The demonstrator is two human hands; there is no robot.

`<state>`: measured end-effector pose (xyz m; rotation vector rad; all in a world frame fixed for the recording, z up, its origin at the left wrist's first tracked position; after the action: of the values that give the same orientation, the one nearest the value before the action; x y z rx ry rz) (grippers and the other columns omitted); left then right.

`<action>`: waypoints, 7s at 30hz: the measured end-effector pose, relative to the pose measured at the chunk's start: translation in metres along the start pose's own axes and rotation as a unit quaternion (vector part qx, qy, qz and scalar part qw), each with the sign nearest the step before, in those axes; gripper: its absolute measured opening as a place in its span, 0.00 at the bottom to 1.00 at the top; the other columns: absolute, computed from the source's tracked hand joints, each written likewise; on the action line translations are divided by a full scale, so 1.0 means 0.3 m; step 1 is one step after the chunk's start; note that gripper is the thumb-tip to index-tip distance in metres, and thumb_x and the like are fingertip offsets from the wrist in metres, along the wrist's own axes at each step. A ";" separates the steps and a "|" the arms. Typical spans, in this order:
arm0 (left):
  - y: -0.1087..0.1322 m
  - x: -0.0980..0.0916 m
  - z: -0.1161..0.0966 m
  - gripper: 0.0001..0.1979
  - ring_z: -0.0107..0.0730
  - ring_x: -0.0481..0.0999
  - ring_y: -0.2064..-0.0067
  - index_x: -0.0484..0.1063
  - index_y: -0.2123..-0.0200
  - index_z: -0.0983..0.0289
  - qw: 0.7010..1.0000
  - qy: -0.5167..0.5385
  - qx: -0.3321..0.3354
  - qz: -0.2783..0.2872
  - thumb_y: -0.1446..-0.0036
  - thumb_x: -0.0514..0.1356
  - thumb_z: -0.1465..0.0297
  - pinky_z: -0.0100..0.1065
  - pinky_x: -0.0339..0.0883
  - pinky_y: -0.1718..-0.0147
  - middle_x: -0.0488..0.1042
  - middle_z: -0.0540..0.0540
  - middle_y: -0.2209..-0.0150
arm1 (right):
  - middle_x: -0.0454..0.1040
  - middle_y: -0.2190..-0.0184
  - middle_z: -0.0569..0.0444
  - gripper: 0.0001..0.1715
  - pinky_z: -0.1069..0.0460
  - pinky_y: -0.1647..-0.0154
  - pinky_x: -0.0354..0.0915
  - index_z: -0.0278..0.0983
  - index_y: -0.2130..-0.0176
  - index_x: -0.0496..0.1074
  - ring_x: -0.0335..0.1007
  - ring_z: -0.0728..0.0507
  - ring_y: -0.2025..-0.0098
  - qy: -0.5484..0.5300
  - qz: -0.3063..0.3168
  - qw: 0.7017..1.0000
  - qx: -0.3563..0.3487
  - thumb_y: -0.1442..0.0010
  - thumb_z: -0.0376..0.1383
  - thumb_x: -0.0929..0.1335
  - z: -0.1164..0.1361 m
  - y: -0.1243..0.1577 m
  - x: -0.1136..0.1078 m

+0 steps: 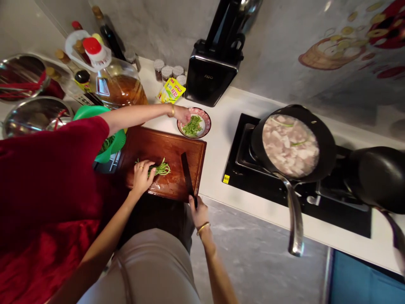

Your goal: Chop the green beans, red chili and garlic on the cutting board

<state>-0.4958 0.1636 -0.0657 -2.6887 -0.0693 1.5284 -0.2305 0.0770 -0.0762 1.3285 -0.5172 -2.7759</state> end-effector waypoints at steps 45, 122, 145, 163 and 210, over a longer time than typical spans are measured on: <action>-0.002 0.183 0.038 0.12 0.42 0.69 0.53 0.70 0.58 0.65 0.999 -0.009 0.027 0.015 0.40 0.55 0.64 0.47 0.63 0.51 0.71 0.61 0.57 | 0.77 0.70 0.48 0.26 0.53 0.72 0.57 0.37 0.60 0.68 0.75 0.43 0.69 0.303 0.223 0.925 -0.063 0.33 0.48 0.51 0.231 -0.158 -0.038; 0.024 0.202 0.080 0.08 0.47 0.65 0.51 0.67 0.65 0.58 0.998 0.005 -0.053 -0.019 0.39 0.49 0.64 0.50 0.58 0.51 0.70 0.62 0.60 | 0.78 0.65 0.46 0.25 0.53 0.65 0.64 0.34 0.54 0.69 0.75 0.43 0.63 0.230 0.167 0.958 -0.040 0.32 0.43 0.52 0.252 -0.123 0.098; 0.018 0.192 0.079 0.15 0.51 0.64 0.46 0.65 0.58 0.62 0.994 0.043 -0.096 0.001 0.40 0.48 0.58 0.54 0.47 0.42 0.70 0.67 0.55 | 0.78 0.68 0.45 0.28 0.53 0.68 0.64 0.34 0.56 0.70 0.76 0.42 0.66 0.250 0.190 0.949 0.014 0.32 0.47 0.52 0.270 -0.108 0.189; 0.049 0.140 0.104 0.12 0.49 0.58 0.40 0.66 0.58 0.58 0.983 0.012 -0.181 -0.024 0.40 0.47 0.62 0.55 0.36 0.38 0.70 0.65 0.52 | 0.77 0.71 0.46 0.20 0.54 0.73 0.57 0.31 0.58 0.66 0.75 0.45 0.70 0.219 0.199 0.955 -0.019 0.32 0.40 0.53 0.306 0.060 0.165; -0.059 -0.620 0.716 0.12 0.40 0.72 0.57 0.69 0.63 0.54 0.981 0.015 -0.106 0.162 0.48 0.50 0.61 0.45 0.63 0.48 0.73 0.56 0.63 | 0.77 0.71 0.42 0.23 0.53 0.73 0.64 0.28 0.56 0.67 0.76 0.42 0.70 0.234 0.220 0.946 0.052 0.32 0.42 0.54 0.394 0.011 0.330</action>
<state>-0.7757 0.1738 -0.0150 -3.0122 0.2314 1.6440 -0.3839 0.0920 -0.0810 1.5882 -0.8126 -2.0190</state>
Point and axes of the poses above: each hand's wrist, its own y-axis away from the middle knuckle, its own x-axis out of the palm, z = x × y, the point moved 3 cm from there along -y, towards the middle knuckle
